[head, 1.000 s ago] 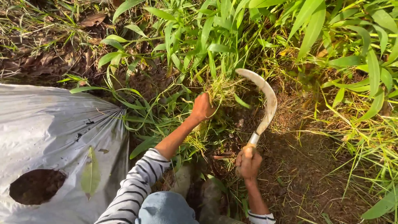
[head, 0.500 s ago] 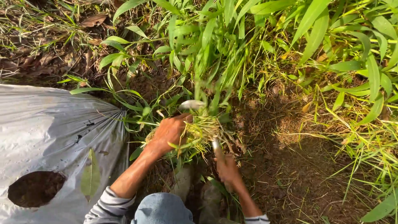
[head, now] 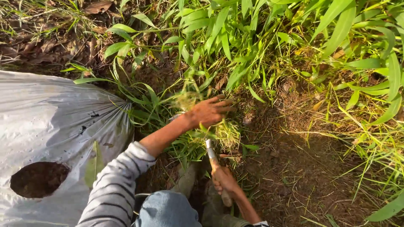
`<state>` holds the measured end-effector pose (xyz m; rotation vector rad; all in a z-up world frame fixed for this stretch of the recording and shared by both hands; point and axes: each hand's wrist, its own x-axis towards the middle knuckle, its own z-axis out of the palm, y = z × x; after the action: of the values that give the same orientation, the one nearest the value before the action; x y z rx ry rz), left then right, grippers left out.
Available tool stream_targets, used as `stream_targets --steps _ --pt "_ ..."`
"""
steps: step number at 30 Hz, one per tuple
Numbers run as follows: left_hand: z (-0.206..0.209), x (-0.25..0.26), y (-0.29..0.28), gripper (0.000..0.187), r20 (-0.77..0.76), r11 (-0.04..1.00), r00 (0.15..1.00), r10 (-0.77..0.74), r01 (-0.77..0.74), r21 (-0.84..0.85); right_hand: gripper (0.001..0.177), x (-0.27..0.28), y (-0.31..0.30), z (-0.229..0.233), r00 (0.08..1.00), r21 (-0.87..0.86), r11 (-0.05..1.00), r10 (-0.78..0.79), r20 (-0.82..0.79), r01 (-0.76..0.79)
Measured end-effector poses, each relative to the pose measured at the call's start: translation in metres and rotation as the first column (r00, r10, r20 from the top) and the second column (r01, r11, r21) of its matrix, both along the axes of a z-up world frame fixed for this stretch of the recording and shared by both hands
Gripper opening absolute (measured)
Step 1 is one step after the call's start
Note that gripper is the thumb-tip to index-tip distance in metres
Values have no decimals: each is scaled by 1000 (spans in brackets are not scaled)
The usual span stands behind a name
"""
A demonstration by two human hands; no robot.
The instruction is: The person uses a sickle to cut weeds at the base near a plastic-covered garden bed. They gather the cut weeds with their left hand and continue clearing the area along the edge of the bed.
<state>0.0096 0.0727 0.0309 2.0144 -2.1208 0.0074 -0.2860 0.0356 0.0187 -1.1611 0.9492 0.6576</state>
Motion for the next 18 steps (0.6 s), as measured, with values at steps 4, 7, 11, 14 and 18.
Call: stream_targets --steps 4,7,11,14,18 --pt "-25 18 -50 38 306 903 910 -281 143 404 36 -17 -11 -16 995 70 997 -25 93 19" --pt "-28 39 -36 27 181 872 975 -132 27 489 52 -29 -15 -3 991 50 991 -127 52 125" --pt "-29 58 32 8 27 928 986 164 -163 334 59 -53 -27 -10 923 -165 908 -379 73 386" --pt "-62 37 87 57 -130 842 895 426 -340 419 59 -59 -50 -25 824 -197 806 -511 244 558" --pt "-76 -1 117 14 -287 626 602 745 -484 611 54 -28 -67 -11 768 -142 777 -545 337 613"
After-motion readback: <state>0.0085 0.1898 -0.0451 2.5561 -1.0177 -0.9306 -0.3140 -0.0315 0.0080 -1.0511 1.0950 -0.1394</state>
